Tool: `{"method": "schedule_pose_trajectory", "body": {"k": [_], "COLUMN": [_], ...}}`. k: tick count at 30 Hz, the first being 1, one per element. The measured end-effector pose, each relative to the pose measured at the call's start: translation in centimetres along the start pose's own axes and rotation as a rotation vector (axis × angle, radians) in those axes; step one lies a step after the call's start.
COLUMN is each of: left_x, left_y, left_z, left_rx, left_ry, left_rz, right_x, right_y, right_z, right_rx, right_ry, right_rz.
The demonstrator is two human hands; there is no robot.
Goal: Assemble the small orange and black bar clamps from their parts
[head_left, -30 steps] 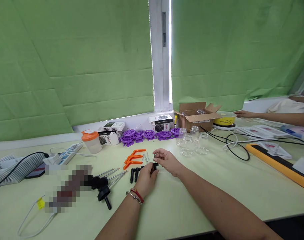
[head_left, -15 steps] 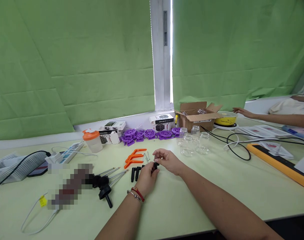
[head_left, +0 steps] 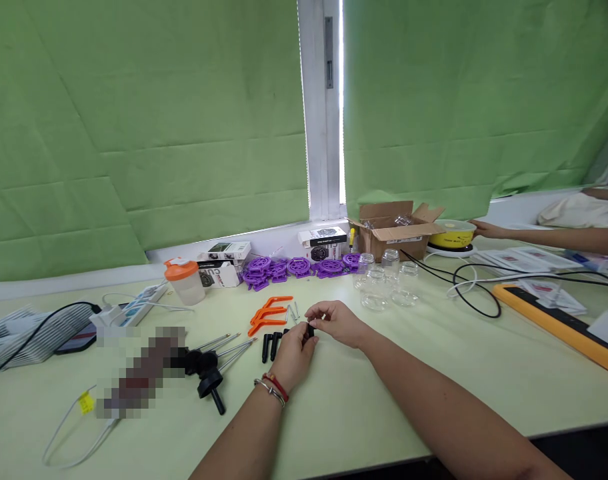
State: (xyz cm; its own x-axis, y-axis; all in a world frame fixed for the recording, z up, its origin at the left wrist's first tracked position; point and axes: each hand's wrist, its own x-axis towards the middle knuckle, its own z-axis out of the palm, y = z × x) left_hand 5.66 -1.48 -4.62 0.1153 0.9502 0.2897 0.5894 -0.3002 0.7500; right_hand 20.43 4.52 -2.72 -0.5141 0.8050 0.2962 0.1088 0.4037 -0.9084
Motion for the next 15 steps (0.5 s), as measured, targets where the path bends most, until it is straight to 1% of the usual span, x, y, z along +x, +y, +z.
{"method": "schedule_pose_trajectory", "body": {"k": [9, 15], "left_x": [0.00, -0.03], "left_y": [-0.40, -0.16], "left_z": [0.13, 0.04], "left_rx": [0.003, 0.000], "left_ry": [0.001, -0.005], "left_rz": [0.004, -0.007], "right_x": [-0.04, 0.00], "right_y": [-0.36, 0.03], "right_z": [-0.16, -0.21], "right_rx": [0.000, -0.006], "right_ry": [-0.014, -0.022], "right_rz": [0.012, 0.001]}}
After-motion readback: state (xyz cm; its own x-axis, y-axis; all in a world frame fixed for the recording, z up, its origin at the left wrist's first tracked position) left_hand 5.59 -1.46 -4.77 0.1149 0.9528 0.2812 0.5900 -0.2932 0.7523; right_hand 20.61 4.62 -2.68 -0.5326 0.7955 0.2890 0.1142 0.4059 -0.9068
